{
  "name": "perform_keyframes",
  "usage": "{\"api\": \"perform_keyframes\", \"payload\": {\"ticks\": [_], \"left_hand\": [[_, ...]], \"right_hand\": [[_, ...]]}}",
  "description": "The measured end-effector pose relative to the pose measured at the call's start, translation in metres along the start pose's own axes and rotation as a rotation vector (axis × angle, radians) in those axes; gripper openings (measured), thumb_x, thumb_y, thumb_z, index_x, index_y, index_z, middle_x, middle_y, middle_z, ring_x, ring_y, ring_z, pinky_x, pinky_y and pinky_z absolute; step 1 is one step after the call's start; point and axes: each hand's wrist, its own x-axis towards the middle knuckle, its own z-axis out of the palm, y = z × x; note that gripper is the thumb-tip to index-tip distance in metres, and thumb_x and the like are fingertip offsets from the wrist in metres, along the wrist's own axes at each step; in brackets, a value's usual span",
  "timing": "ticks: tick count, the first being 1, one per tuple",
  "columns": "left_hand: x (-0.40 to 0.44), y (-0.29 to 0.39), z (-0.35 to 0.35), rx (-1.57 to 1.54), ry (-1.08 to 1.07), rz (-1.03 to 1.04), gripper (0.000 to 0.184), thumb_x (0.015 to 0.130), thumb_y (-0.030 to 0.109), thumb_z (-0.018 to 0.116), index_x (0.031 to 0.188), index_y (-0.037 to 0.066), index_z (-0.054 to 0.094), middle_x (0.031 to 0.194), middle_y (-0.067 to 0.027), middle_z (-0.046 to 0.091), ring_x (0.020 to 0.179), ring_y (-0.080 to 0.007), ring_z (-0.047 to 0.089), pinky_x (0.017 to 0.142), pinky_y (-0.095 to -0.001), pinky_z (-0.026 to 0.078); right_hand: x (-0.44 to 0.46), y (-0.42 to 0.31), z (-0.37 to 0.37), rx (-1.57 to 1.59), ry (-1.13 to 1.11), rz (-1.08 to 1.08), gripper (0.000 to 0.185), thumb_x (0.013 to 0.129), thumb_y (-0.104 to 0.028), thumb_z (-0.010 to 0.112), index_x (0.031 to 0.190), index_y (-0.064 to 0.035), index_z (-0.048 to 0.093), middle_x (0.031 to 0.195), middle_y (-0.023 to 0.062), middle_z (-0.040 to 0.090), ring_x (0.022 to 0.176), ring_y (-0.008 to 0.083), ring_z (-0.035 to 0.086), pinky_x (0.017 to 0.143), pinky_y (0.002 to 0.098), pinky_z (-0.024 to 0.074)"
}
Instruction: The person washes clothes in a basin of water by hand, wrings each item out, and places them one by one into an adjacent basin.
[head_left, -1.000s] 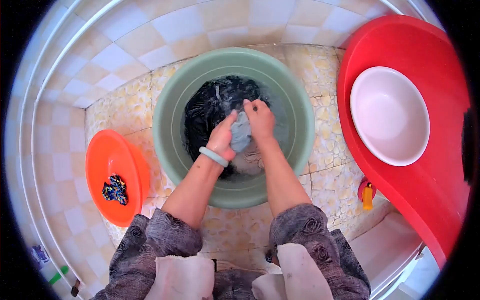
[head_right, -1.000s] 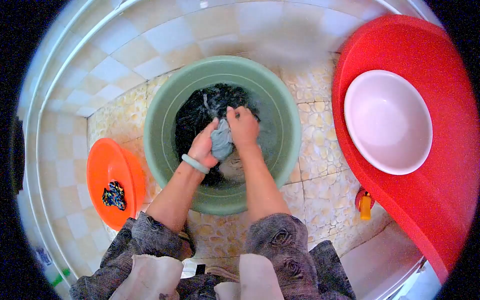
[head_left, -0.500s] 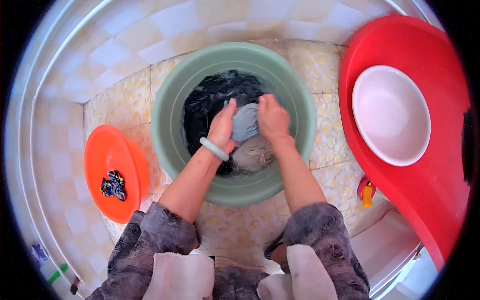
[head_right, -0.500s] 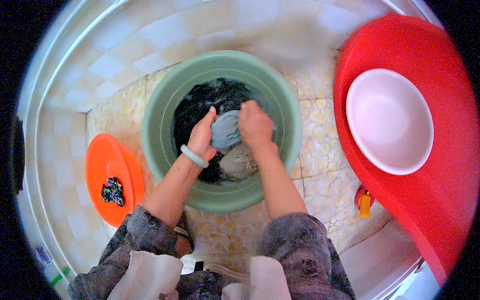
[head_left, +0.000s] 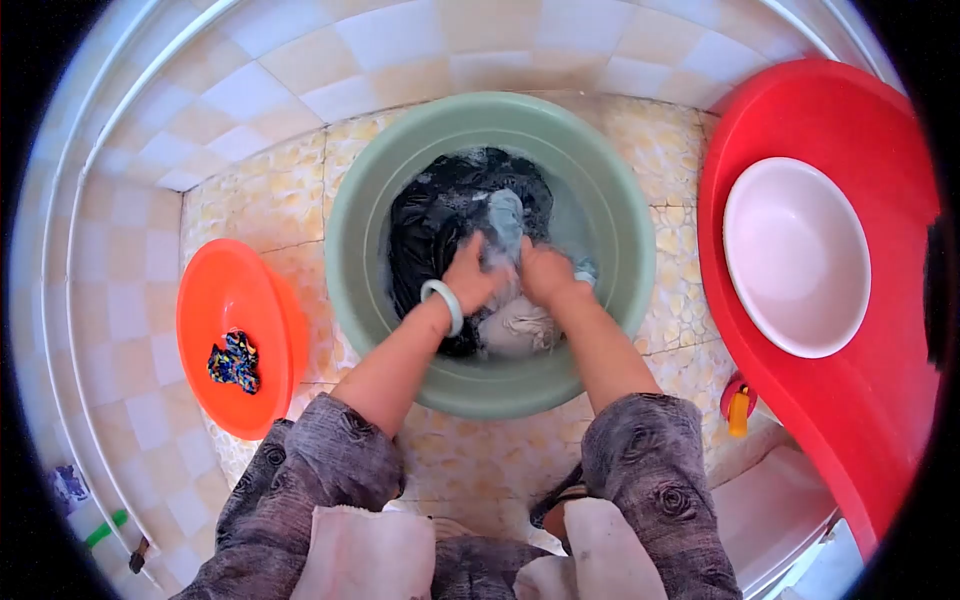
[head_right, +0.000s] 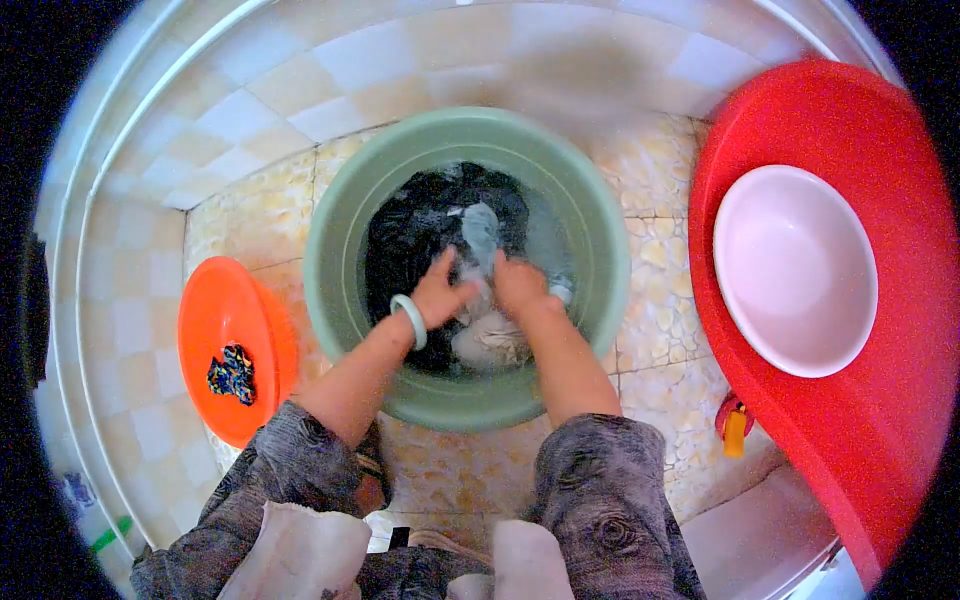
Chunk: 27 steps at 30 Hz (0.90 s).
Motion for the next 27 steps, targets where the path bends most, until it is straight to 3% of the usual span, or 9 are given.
{"api": "perform_keyframes", "payload": {"ticks": [3,6,9,10,13,16,20,23,27], "left_hand": [[-0.038,0.030,0.011,0.622,-0.242,-0.022,0.060,0.081,0.025,0.058,0.136,0.008,0.042,0.144,-0.0296,0.026,0.130,-0.0460,0.033,0.107,-0.0407,0.033],[-0.045,0.015,0.012,0.880,-0.277,0.191,0.042,0.083,0.021,0.056,0.124,0.010,0.056,0.133,-0.0297,0.044,0.122,-0.0434,0.044,0.102,-0.0415,0.039],[-0.022,0.007,0.003,0.365,-0.219,0.197,0.032,0.082,0.017,0.055,0.111,0.006,0.063,0.121,-0.0242,0.056,0.115,-0.0386,0.052,0.096,-0.0392,0.044],[-0.021,0.004,0.007,0.043,0.104,0.173,0.026,0.081,0.016,0.055,0.101,0.005,0.067,0.108,-0.0180,0.064,0.110,-0.0325,0.057,0.092,-0.0346,0.047],[-0.033,0.065,-0.027,-1.204,-0.076,-0.642,0.052,0.092,0.046,0.051,0.128,0.009,0.050,0.119,-0.0156,0.058,0.111,-0.0272,0.055,0.098,-0.0386,0.043],[-0.022,0.053,-0.031,-1.648,-0.433,-0.339,0.077,0.086,0.069,0.041,0.137,0.012,0.040,0.128,-0.0178,0.053,0.119,-0.0305,0.050,0.100,-0.0450,0.040],[-0.001,0.023,-0.038,-1.871,-0.770,-0.210,0.072,0.085,0.068,0.044,0.121,0.006,0.054,0.118,-0.0179,0.058,0.101,-0.0332,0.059,0.076,-0.0408,0.053],[0.006,-0.010,-0.023,-1.756,-0.654,-0.208,0.066,0.085,0.067,0.046,0.109,0.006,0.058,0.107,-0.0142,0.061,0.090,-0.0283,0.061,0.071,-0.0382,0.053],[-0.035,0.057,-0.013,-1.674,-0.066,-0.330,0.031,0.095,0.038,0.050,0.097,0.010,0.061,0.091,-0.0053,0.064,0.084,-0.0177,0.062,0.073,-0.0311,0.052]], "right_hand": [[-0.009,0.008,-0.020,-0.064,-0.062,0.084,0.052,0.076,-0.019,0.066,0.122,-0.0056,0.046,0.112,0.0219,0.060,0.103,0.0369,0.060,0.089,0.0458,0.0472],[0.002,0.012,-0.033,0.013,-0.041,0.165,0.049,0.073,-0.017,0.068,0.117,-0.0054,0.050,0.115,0.0226,0.059,0.104,0.0365,0.060,0.089,0.0438,0.0473],[-0.010,0.005,-0.063,0.304,0.189,0.119,0.041,0.070,-0.013,0.067,0.110,-0.0071,0.055,0.108,0.0201,0.062,0.098,0.0352,0.061,0.085,0.0410,0.0483],[-0.023,-0.006,-0.084,0.432,0.301,0.089,0.039,0.070,-0.011,0.066,0.108,-0.0079,0.057,0.104,0.0188,0.063,0.095,0.0346,0.061,0.082,0.0399,0.0488],[-0.067,-0.045,-0.100,0.654,0.595,-0.211,0.028,0.068,-0.004,0.064,0.095,-0.0066,0.058,0.101,0.0167,0.059,0.096,0.0362,0.058,0.084,0.0421,0.0465],[-0.105,-0.088,-0.085,0.744,0.650,-0.349,0.028,0.067,0.000,0.062,0.094,-0.0054,0.056,0.090,0.0148,0.053,0.089,0.0345,0.054,0.078,0.0411,0.0436],[-0.137,-0.136,-0.041,0.724,0.700,-0.492,0.027,0.068,-0.006,0.064,0.094,-0.0050,0.056,0.088,0.0143,0.052,0.084,0.0319,0.052,0.072,0.0406,0.0405],[-0.134,-0.144,-0.040,0.582,0.791,-0.493,0.021,0.071,-0.011,0.064,0.089,-0.0057,0.057,0.083,0.0124,0.054,0.078,0.0308,0.054,0.070,0.0405,0.0413],[-0.056,-0.081,-0.022,0.385,0.883,-0.479,0.019,0.081,-0.023,0.063,0.077,-0.0062,0.055,0.071,0.0135,0.057,0.068,0.0349,0.056,0.061,0.0456,0.0432]]}}
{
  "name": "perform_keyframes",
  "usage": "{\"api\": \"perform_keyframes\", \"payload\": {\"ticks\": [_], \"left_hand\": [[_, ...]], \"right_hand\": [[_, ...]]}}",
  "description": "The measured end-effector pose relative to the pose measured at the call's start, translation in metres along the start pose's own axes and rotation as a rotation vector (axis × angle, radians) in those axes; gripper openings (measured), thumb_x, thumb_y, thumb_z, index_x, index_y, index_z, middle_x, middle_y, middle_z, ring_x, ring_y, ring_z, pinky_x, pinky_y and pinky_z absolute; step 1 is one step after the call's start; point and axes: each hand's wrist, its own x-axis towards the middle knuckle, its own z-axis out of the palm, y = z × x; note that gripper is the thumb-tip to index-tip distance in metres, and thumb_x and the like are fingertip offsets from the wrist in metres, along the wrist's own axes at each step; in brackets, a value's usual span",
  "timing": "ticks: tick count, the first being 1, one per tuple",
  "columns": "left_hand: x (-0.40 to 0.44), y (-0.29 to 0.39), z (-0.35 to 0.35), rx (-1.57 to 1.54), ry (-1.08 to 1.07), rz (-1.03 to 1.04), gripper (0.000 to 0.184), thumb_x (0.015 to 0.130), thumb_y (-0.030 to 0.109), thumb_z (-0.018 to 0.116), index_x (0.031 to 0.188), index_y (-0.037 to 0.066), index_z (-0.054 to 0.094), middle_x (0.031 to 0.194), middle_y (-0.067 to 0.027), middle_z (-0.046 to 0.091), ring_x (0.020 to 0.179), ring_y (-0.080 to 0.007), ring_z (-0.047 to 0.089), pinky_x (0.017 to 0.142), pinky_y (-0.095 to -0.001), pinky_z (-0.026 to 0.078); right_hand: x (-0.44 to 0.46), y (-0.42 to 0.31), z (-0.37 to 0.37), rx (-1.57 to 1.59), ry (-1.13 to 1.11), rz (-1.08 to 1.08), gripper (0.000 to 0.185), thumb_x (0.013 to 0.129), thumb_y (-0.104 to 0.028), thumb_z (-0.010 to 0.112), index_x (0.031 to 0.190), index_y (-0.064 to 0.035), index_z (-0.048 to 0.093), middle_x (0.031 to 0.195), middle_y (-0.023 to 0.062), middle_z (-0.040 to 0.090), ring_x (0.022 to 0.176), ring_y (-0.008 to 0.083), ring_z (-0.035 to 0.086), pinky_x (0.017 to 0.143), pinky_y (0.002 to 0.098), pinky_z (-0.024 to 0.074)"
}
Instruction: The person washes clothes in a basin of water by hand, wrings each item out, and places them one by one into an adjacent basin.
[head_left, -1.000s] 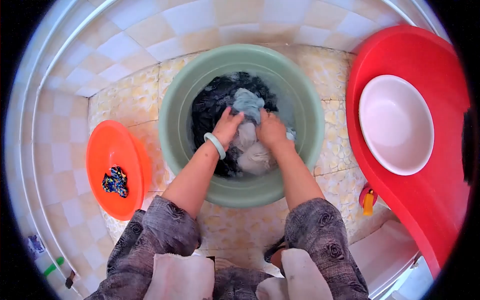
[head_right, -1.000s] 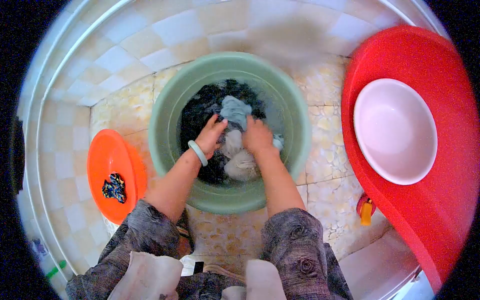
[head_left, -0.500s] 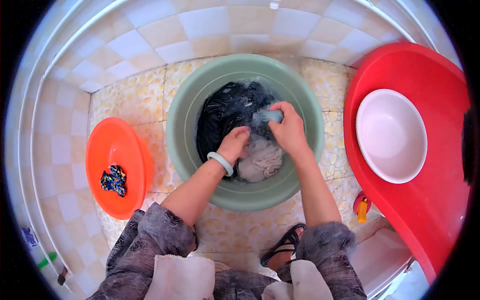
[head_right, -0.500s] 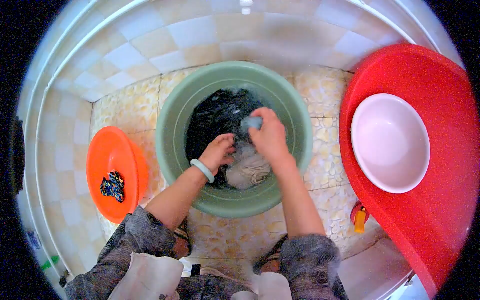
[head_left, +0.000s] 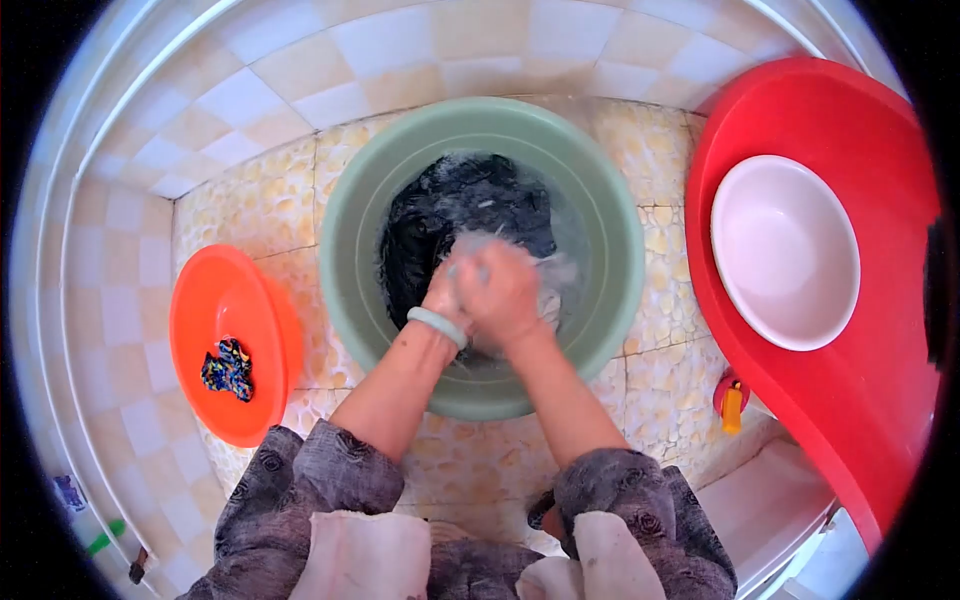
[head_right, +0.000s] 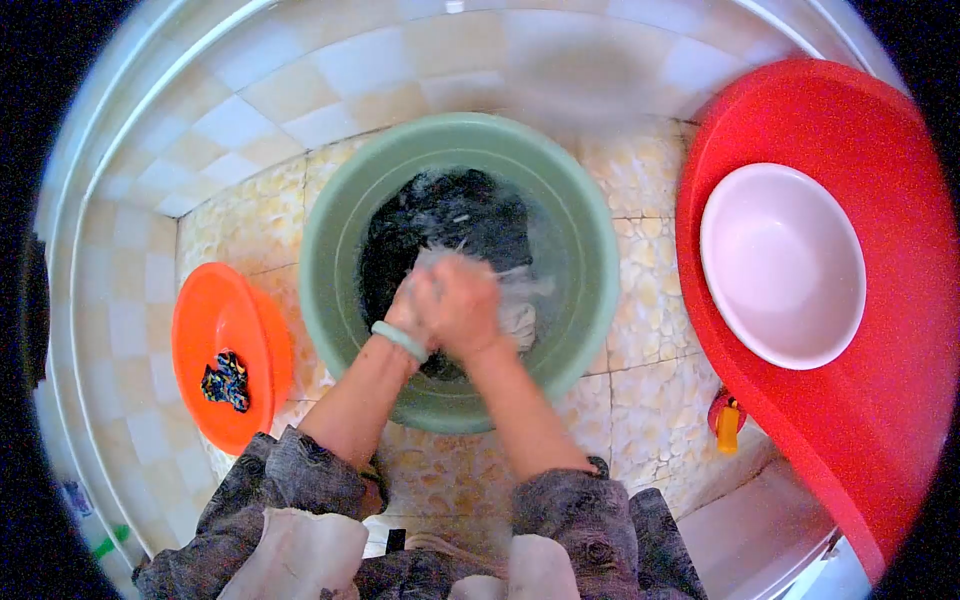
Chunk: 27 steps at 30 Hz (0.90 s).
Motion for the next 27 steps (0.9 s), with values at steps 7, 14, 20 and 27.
{"api": "perform_keyframes", "payload": {"ticks": [7,14,20,27], "left_hand": [[0.026,0.006,0.023,0.339,0.003,0.026,0.036,0.094,0.041,0.047,0.115,0.014,0.056,0.116,-0.0049,0.060,0.107,-0.0193,0.055,0.093,-0.0455,0.042],[0.028,0.032,0.003,0.463,0.181,0.016,0.068,0.090,0.042,0.055,0.145,0.016,0.024,0.146,-0.0168,0.024,0.130,-0.0360,0.031,0.098,-0.0596,0.034],[0.019,0.014,-0.012,0.292,0.179,-0.050,0.062,0.091,0.039,0.055,0.142,0.016,0.027,0.144,-0.0157,0.025,0.127,-0.0376,0.034,0.098,-0.0624,0.035],[0.029,0.036,-0.012,0.101,-0.170,-0.202,0.056,0.089,0.059,0.048,0.114,0.009,0.056,0.099,-0.0115,0.064,0.088,-0.0237,0.062,0.076,-0.0377,0.053]], "right_hand": [[0.025,0.089,-0.022,-0.042,-0.001,0.790,0.037,0.092,-0.039,0.046,0.089,-0.0049,0.060,0.079,0.0243,0.063,0.080,0.0432,0.061,0.075,0.0499,0.0479],[-0.020,0.113,0.010,-0.501,-0.564,0.321,0.028,0.090,-0.029,0.051,0.110,-0.0088,0.051,0.103,0.0157,0.059,0.089,0.0389,0.061,0.080,0.0478,0.0511],[0.009,0.108,-0.008,-0.311,-0.457,0.551,0.028,0.084,-0.022,0.061,0.105,-0.0034,0.056,0.098,0.0221,0.060,0.087,0.0384,0.061,0.076,0.0442,0.0507],[-0.021,-0.066,-0.045,0.233,-0.171,0.152,0.027,0.078,-0.019,0.070,0.095,-0.0029,0.058,0.084,0.0138,0.052,0.073,0.0316,0.057,0.064,0.0397,0.0469]]}}
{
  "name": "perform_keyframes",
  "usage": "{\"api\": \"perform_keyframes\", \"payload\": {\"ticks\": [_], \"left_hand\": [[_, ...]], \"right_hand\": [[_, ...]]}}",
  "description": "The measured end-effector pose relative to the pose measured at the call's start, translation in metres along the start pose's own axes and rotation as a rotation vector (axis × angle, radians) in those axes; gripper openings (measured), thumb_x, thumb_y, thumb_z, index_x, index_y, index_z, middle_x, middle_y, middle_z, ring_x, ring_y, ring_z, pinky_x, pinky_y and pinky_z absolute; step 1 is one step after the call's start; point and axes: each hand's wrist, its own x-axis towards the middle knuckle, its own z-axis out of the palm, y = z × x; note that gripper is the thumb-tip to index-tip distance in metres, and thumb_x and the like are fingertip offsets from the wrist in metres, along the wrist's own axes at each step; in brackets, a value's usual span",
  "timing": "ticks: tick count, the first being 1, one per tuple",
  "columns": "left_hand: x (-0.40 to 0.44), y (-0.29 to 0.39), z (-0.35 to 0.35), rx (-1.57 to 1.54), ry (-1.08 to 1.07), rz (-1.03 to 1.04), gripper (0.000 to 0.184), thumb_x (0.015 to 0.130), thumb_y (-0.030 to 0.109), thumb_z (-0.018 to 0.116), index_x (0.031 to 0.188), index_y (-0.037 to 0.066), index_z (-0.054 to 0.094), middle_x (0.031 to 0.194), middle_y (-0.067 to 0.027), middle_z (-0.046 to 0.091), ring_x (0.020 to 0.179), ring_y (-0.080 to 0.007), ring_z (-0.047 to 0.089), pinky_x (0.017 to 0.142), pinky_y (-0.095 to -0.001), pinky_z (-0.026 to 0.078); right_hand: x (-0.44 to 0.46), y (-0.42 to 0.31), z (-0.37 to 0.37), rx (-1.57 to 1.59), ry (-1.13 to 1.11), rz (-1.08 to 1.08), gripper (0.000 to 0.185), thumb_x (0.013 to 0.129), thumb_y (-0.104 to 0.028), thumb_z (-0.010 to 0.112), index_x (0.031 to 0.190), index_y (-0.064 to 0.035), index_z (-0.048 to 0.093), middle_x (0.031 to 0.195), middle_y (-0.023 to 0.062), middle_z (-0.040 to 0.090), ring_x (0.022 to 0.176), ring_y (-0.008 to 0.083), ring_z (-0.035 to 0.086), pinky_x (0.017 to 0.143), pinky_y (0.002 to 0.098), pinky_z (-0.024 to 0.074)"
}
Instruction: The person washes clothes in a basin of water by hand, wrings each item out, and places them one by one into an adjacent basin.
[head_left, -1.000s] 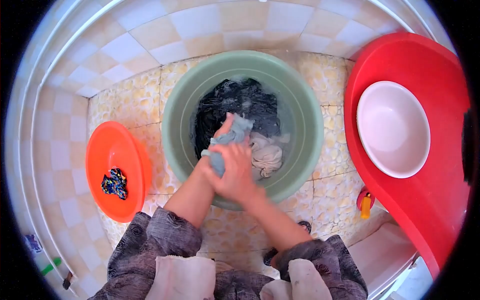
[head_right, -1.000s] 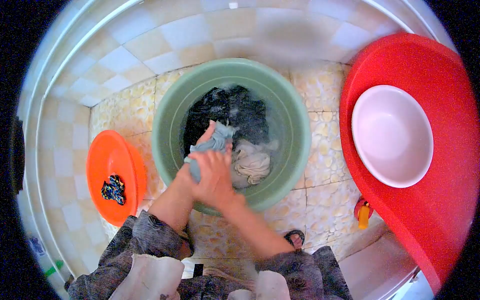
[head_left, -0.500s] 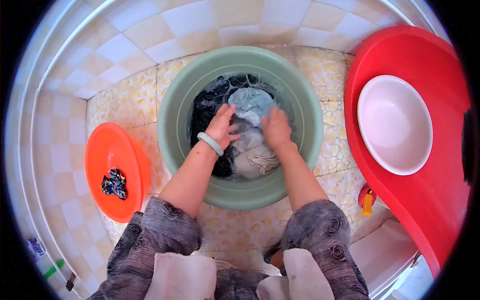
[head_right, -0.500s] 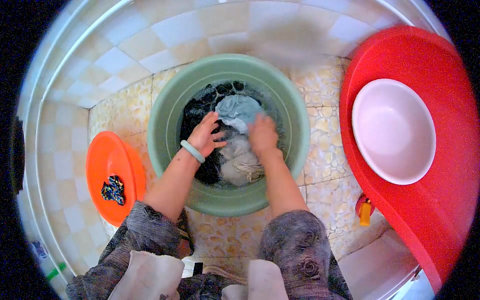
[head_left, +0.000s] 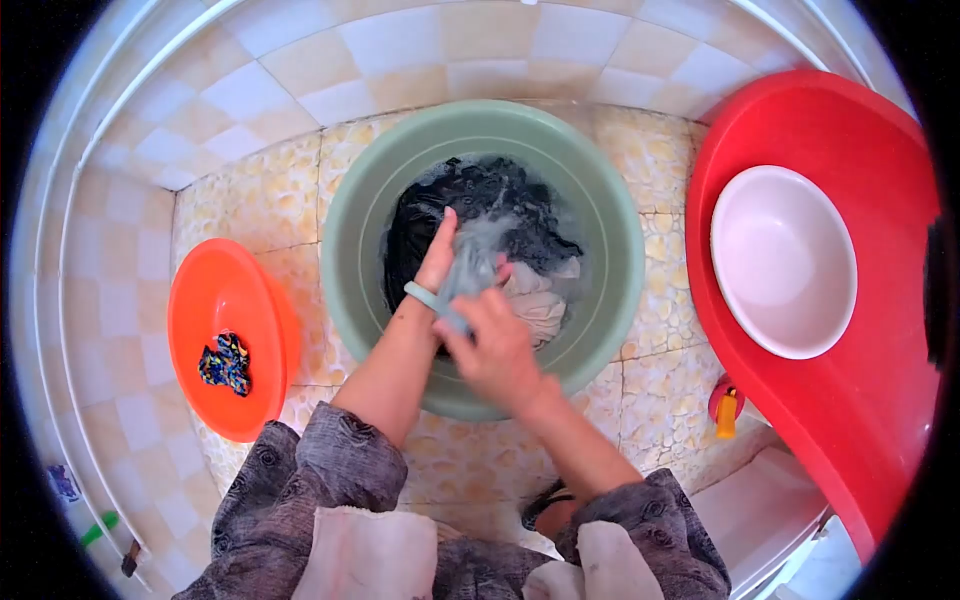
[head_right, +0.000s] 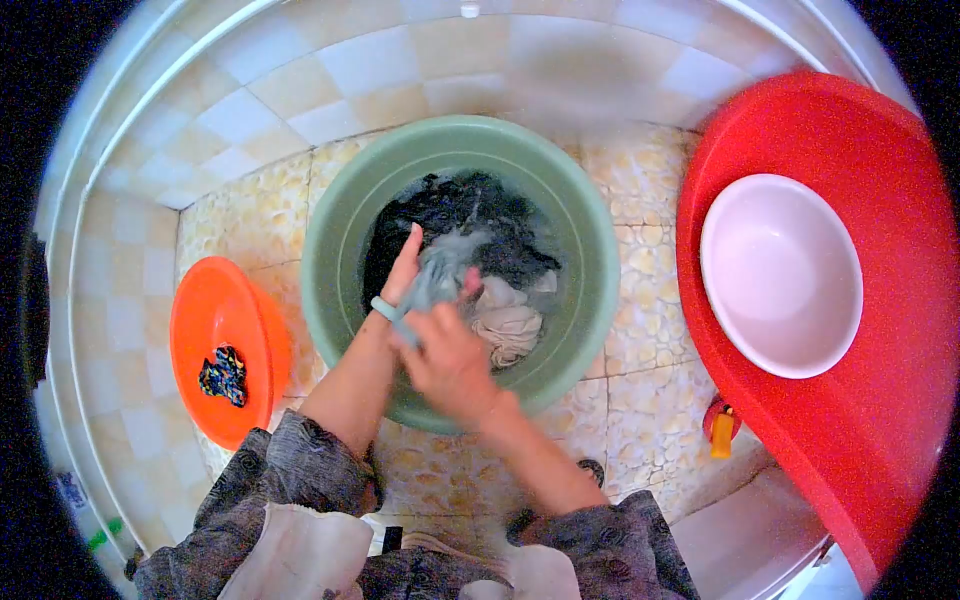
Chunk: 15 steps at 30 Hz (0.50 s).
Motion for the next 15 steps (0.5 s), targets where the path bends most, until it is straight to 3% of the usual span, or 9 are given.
{"api": "perform_keyframes", "payload": {"ticks": [1,4,6,7,8,12,13,15], "left_hand": [[0.001,0.004,-0.006,-0.034,-0.016,-0.057,0.053,0.091,0.058,0.045,0.109,0.010,0.059,0.095,-0.0100,0.064,0.084,-0.0186,0.061,0.077,-0.0323,0.052],[0.002,-0.005,-0.031,-0.062,-0.281,-0.117,0.048,0.090,0.052,0.052,0.112,0.010,0.056,0.104,-0.0102,0.062,0.090,-0.0231,0.063,0.076,-0.0348,0.054],[-0.003,-0.034,-0.002,-0.061,0.029,0.197,0.039,0.093,0.045,0.050,0.108,0.010,0.058,0.099,-0.0072,0.063,0.086,-0.0189,0.062,0.073,-0.0321,0.053],[-0.010,-0.045,0.012,-0.062,0.193,0.346,0.035,0.095,0.042,0.049,0.107,0.011,0.059,0.097,-0.0057,0.064,0.083,-0.0168,0.062,0.072,-0.0308,0.053],[-0.010,-0.046,0.014,-0.012,0.239,0.297,0.027,0.093,0.034,0.051,0.106,0.012,0.060,0.101,-0.0030,0.065,0.092,-0.0166,0.062,0.086,-0.0312,0.050],[-0.008,-0.026,0.027,0.161,0.198,0.260,0.029,0.095,0.035,0.049,0.104,0.010,0.060,0.102,-0.0044,0.065,0.099,-0.0167,0.059,0.086,-0.0336,0.048],[-0.001,-0.020,0.027,0.212,0.198,0.283,0.030,0.095,0.035,0.048,0.106,0.009,0.059,0.102,-0.0049,0.064,0.098,-0.0169,0.059,0.086,-0.0339,0.047],[0.015,-0.006,0.025,0.309,0.206,0.340,0.033,0.095,0.034,0.047,0.110,0.006,0.058,0.103,-0.0060,0.062,0.096,-0.0175,0.058,0.085,-0.0345,0.045]], "right_hand": [[-0.008,-0.014,0.006,0.036,-0.034,0.025,0.026,0.077,-0.019,0.071,0.094,-0.0036,0.058,0.083,0.0126,0.051,0.071,0.0304,0.056,0.062,0.0388,0.0464],[-0.005,-0.005,0.032,-0.003,0.095,-0.083,0.023,0.078,-0.021,0.070,0.089,-0.0056,0.058,0.082,0.0116,0.051,0.068,0.0303,0.056,0.059,0.0405,0.0456],[0.017,0.034,0.034,-0.214,0.207,-0.102,0.022,0.079,-0.029,0.065,0.078,-0.0085,0.055,0.077,0.0105,0.052,0.066,0.0326,0.057,0.058,0.0415,0.0466],[0.029,0.056,0.031,-0.212,0.232,-0.030,0.024,0.080,-0.030,0.062,0.075,-0.0084,0.054,0.075,0.0118,0.053,0.065,0.0339,0.057,0.058,0.0427,0.0466],[0.044,0.075,0.024,-0.216,0.256,0.034,0.027,0.082,-0.032,0.060,0.071,-0.0083,0.053,0.072,0.0132,0.054,0.063,0.0351,0.057,0.059,0.0439,0.0466],[0.077,0.119,-0.008,-0.343,-0.093,0.441,0.041,0.091,-0.042,0.042,0.085,-0.0065,0.063,0.088,0.0214,0.065,0.080,0.0404,0.062,0.074,0.0497,0.0485],[0.075,0.129,-0.011,-0.329,-0.069,0.495,0.048,0.092,-0.044,0.036,0.090,-0.0054,0.065,0.094,0.0247,0.064,0.085,0.0417,0.062,0.079,0.0511,0.0478],[0.080,0.147,-0.015,-0.369,-0.010,0.617,0.042,0.093,-0.040,0.039,0.097,-0.0030,0.060,0.099,0.0249,0.062,0.087,0.0441,0.061,0.080,0.0520,0.0475]]}}
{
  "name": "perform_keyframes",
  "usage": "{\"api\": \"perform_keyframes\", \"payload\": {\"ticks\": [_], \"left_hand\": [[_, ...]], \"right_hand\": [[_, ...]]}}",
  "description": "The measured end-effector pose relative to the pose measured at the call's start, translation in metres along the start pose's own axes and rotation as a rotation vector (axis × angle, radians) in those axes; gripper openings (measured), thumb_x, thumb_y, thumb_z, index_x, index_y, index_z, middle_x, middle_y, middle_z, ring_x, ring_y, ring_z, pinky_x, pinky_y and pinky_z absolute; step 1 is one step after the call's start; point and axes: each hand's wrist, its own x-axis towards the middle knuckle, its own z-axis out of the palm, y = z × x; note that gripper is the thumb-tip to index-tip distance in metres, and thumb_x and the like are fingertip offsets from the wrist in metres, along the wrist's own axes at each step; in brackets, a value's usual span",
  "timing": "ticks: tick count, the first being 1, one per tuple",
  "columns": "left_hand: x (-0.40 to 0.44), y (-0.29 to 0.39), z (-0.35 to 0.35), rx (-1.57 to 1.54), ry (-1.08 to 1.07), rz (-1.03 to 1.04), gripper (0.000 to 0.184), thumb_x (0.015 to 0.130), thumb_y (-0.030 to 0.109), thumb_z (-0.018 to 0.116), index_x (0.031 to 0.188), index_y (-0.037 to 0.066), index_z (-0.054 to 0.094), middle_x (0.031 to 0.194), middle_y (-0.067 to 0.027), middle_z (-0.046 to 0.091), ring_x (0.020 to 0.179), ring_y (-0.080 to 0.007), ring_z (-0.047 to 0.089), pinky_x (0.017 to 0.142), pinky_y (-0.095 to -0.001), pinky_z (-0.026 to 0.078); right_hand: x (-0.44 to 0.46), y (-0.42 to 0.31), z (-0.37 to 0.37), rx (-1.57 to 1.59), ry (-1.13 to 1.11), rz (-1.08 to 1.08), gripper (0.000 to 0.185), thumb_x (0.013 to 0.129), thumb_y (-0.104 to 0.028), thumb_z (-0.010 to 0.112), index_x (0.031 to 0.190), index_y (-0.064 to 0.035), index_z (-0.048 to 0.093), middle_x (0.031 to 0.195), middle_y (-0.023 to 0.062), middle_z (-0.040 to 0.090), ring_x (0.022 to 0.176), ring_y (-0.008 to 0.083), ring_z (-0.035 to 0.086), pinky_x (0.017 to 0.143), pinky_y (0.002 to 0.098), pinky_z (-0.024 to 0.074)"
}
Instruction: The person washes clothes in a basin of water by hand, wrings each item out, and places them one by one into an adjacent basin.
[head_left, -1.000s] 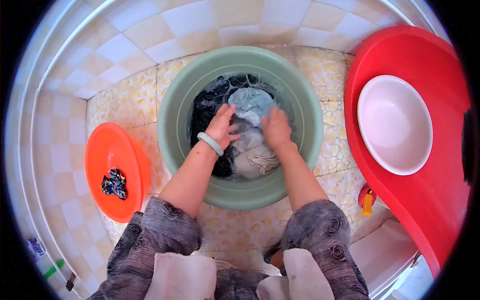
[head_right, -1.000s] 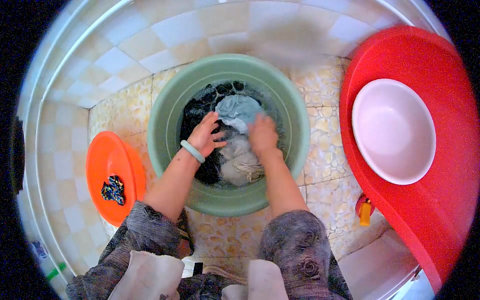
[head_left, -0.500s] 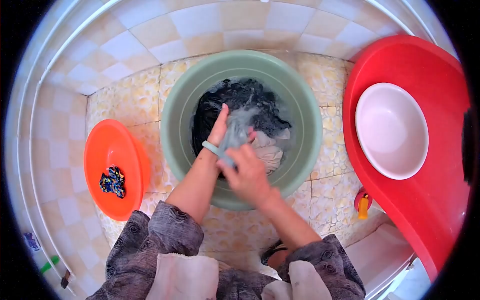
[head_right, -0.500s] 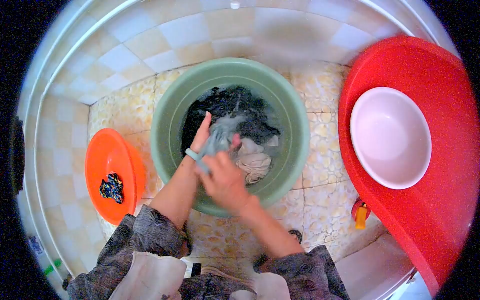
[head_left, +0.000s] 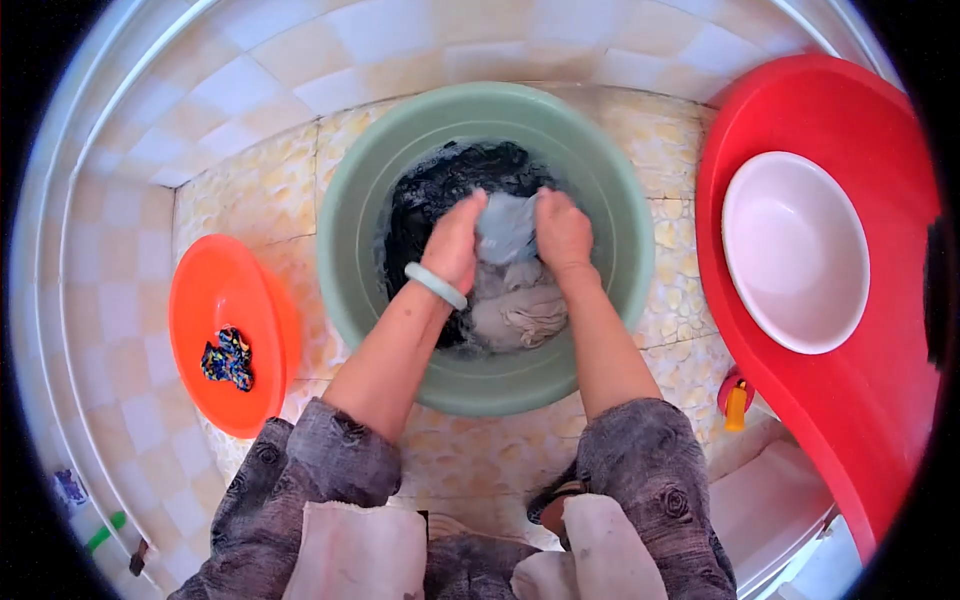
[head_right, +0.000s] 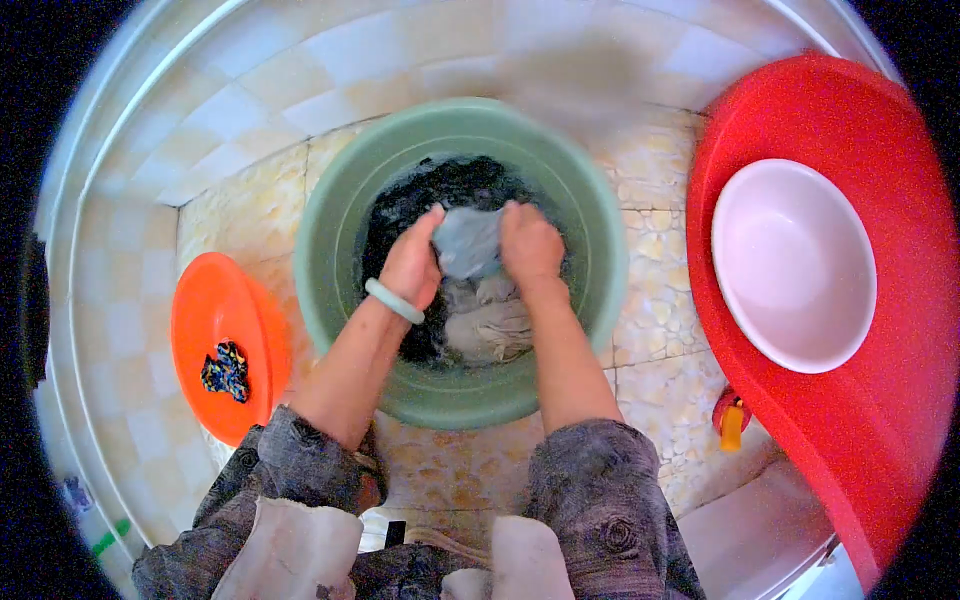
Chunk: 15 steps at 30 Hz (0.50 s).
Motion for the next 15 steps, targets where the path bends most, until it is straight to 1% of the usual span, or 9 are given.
{"api": "perform_keyframes", "payload": {"ticks": [1,2,3,6,7,10,11,14,15], "left_hand": [[-0.006,0.017,0.006,0.113,0.176,-0.072,0.034,0.095,0.037,0.046,0.113,0.010,0.056,0.113,-0.0070,0.060,0.102,-0.0214,0.055,0.090,-0.0408,0.042],[-0.004,0.023,0.002,0.252,0.230,-0.058,0.047,0.093,0.038,0.051,0.129,0.008,0.046,0.123,-0.0078,0.053,0.104,-0.0216,0.052,0.088,-0.0420,0.042],[0.014,0.005,-0.022,0.503,0.255,0.026,0.054,0.091,0.036,0.053,0.135,0.008,0.039,0.129,-0.0110,0.049,0.110,-0.0248,0.050,0.091,-0.0428,0.041],[0.018,-0.035,-0.034,1.413,0.256,0.487,0.072,0.084,0.027,0.060,0.145,0.011,0.026,0.143,-0.0207,0.035,0.128,-0.0359,0.039,0.103,-0.0426,0.036],[0.004,-0.026,-0.018,1.694,0.114,0.244,0.073,0.082,0.025,0.059,0.145,0.011,0.026,0.147,-0.0252,0.025,0.134,-0.0410,0.030,0.109,-0.0413,0.030],[0.007,-0.028,-0.025,1.940,-0.043,0.017,0.072,0.082,0.027,0.058,0.145,0.011,0.026,0.150,-0.0200,0.022,0.134,-0.0406,0.029,0.106,-0.0448,0.034],[0.013,-0.034,-0.030,1.923,-0.009,0.015,0.068,0.081,0.030,0.059,0.141,0.011,0.035,0.146,-0.0199,0.032,0.130,-0.0375,0.037,0.104,-0.0424,0.036],[0.019,-0.007,-0.029,1.463,-0.109,-0.059,0.058,0.083,0.028,0.056,0.136,0.008,0.044,0.134,-0.0267,0.045,0.124,-0.0397,0.044,0.104,-0.0402,0.035],[0.010,0.002,-0.024,1.297,0.011,-0.050,0.052,0.083,0.030,0.056,0.129,0.007,0.052,0.123,-0.0245,0.056,0.116,-0.0359,0.052,0.100,-0.0372,0.040]], "right_hand": [[0.002,0.007,0.004,-0.026,0.037,-0.013,0.039,0.093,-0.037,0.041,0.100,-0.0026,0.057,0.102,0.0248,0.061,0.088,0.0440,0.061,0.079,0.0517,0.0482],[0.001,0.017,0.010,-0.054,0.077,-0.019,0.035,0.093,-0.034,0.042,0.103,-0.0023,0.054,0.104,0.0247,0.059,0.089,0.0438,0.061,0.079,0.0513,0.0489],[0.001,0.025,0.013,-0.084,0.118,-0.026,0.033,0.093,-0.031,0.044,0.106,-0.0019,0.051,0.107,0.0246,0.058,0.090,0.0436,0.061,0.078,0.0510,0.0496],[-0.014,0.039,0.016,-0.486,-0.344,-0.444,0.030,0.094,-0.029,0.044,0.109,-0.0033,0.047,0.110,0.0245,0.054,0.094,0.0402,0.060,0.077,0.0499,0.0494],[-0.013,0.042,0.023,-0.534,-0.395,-0.464,0.024,0.092,-0.024,0.046,0.107,-0.0048,0.049,0.106,0.0248,0.058,0.091,0.0378,0.062,0.076,0.0483,0.0507],[-0.006,0.046,0.029,-0.495,-0.349,-0.247,0.020,0.088,-0.017,0.052,0.102,-0.0041,0.051,0.101,0.0255,0.060,0.090,0.0390,0.063,0.077,0.0473,0.0512],[-0.002,0.046,0.024,-0.414,-0.285,-0.269,0.019,0.086,-0.015,0.054,0.102,-0.0036,0.052,0.100,0.0251,0.061,0.089,0.0389,0.063,0.076,0.0468,0.0513],[-0.008,0.024,-0.002,-0.128,-0.084,-0.367,0.021,0.082,-0.011,0.058,0.101,-0.0020,0.055,0.099,0.0236,0.062,0.086,0.0381,0.063,0.075,0.0450,0.0514],[-0.021,0.003,-0.022,-0.017,0.002,-0.423,0.022,0.081,-0.010,0.060,0.101,-0.0016,0.056,0.100,0.0228,0.062,0.085,0.0376,0.063,0.074,0.0442,0.0514]]}}
